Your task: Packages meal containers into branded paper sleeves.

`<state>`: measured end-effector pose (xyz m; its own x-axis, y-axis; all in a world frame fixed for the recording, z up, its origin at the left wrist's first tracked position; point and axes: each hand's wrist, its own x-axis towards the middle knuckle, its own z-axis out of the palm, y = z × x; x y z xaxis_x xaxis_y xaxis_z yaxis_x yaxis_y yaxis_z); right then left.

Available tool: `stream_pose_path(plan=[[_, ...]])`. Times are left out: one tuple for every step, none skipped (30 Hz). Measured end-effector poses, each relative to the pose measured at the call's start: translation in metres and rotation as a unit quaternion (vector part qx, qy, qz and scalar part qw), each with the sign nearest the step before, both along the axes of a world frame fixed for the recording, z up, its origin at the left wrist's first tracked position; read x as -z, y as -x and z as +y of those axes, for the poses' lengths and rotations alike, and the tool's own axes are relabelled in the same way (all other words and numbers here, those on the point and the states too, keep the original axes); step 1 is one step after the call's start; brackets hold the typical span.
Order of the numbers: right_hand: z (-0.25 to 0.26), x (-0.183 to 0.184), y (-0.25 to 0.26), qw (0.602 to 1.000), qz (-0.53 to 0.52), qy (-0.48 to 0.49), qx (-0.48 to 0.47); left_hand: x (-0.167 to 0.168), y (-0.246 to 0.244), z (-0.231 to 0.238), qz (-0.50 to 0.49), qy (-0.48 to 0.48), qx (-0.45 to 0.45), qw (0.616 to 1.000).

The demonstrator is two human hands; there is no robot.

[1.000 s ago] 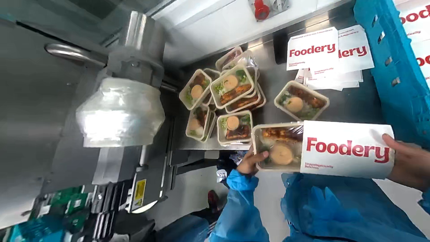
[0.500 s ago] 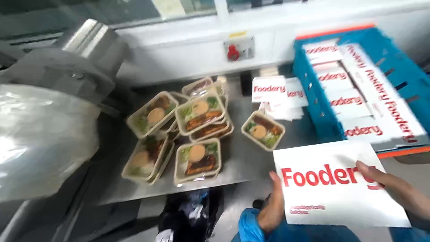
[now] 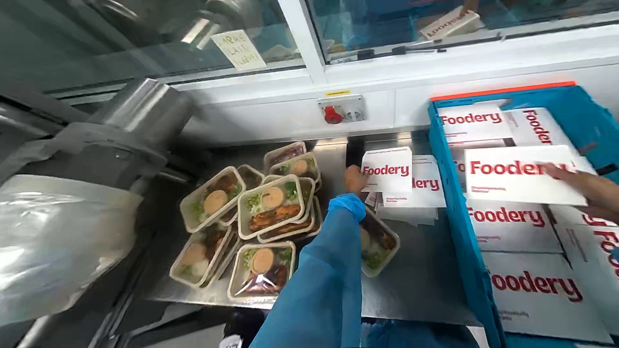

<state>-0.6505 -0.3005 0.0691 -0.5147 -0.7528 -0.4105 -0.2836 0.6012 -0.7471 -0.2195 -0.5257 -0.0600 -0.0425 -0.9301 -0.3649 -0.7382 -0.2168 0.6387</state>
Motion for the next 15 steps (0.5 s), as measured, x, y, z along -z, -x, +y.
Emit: stream_pose_path(plan=[[-0.021, 0.025, 0.014, 0.996, 0.069, -0.013, -0.047, 0.002, 0.002, 0.003, 0.009, -0.005, -0.005, 1.0], [-0.036, 0.044, 0.021, 0.985, 0.151, -0.022, -0.084, 0.003, 0.004, 0.007, 0.025, -0.02, -0.02, 0.999], [-0.048, 0.052, 0.018, 0.972, 0.208, -0.032, -0.103, 0.004, 0.005, 0.007, 0.035, -0.032, -0.039, 0.998], [-0.057, 0.053, 0.013, 0.961, 0.247, -0.053, -0.114, 0.005, 0.008, 0.006, 0.036, -0.041, -0.057, 0.997], [-0.062, 0.05, 0.008, 0.952, 0.276, -0.07, -0.115, 0.007, 0.01, 0.005, 0.027, -0.058, -0.067, 0.996], [-0.061, 0.047, 0.003, 0.944, 0.3, -0.074, -0.112, 0.011, 0.012, 0.006, 0.017, -0.074, -0.071, 0.995], [-0.057, 0.04, -0.005, 0.938, 0.322, -0.068, -0.112, 0.011, 0.014, 0.006, 0.008, -0.081, -0.074, 0.994], [-0.054, 0.028, -0.015, 0.929, 0.348, -0.054, -0.117, 0.009, 0.016, 0.005, 0.0, -0.089, -0.072, 0.993], [-0.049, 0.011, -0.03, 0.922, 0.365, -0.044, -0.123, 0.007, 0.017, 0.003, -0.002, -0.098, -0.073, 0.992], [-0.042, -0.007, -0.049, 0.92, 0.367, -0.037, -0.13, 0.006, 0.018, 0.003, 0.001, -0.106, -0.074, 0.992], [-0.033, -0.016, -0.061, 0.916, 0.377, -0.008, -0.139, 0.006, 0.018, 0.005, 0.012, -0.106, -0.074, 0.992], [-0.025, -0.018, -0.069, 0.909, 0.389, 0.039, -0.148, 0.004, 0.018, 0.008, 0.031, -0.087, -0.073, 0.993], [-0.019, -0.023, -0.079, 0.901, 0.394, 0.088, -0.156, 0.0, 0.017, 0.01, 0.06, -0.053, -0.069, 0.994], [-0.012, -0.031, -0.094, 0.894, 0.393, 0.134, -0.168, -0.008, 0.014, 0.017, 0.104, -0.006, -0.059, 0.993], [-0.006, -0.042, -0.113, 0.893, 0.373, 0.175, -0.182, -0.021, 0.008, 0.028, 0.154, 0.045, -0.041, 0.986]])
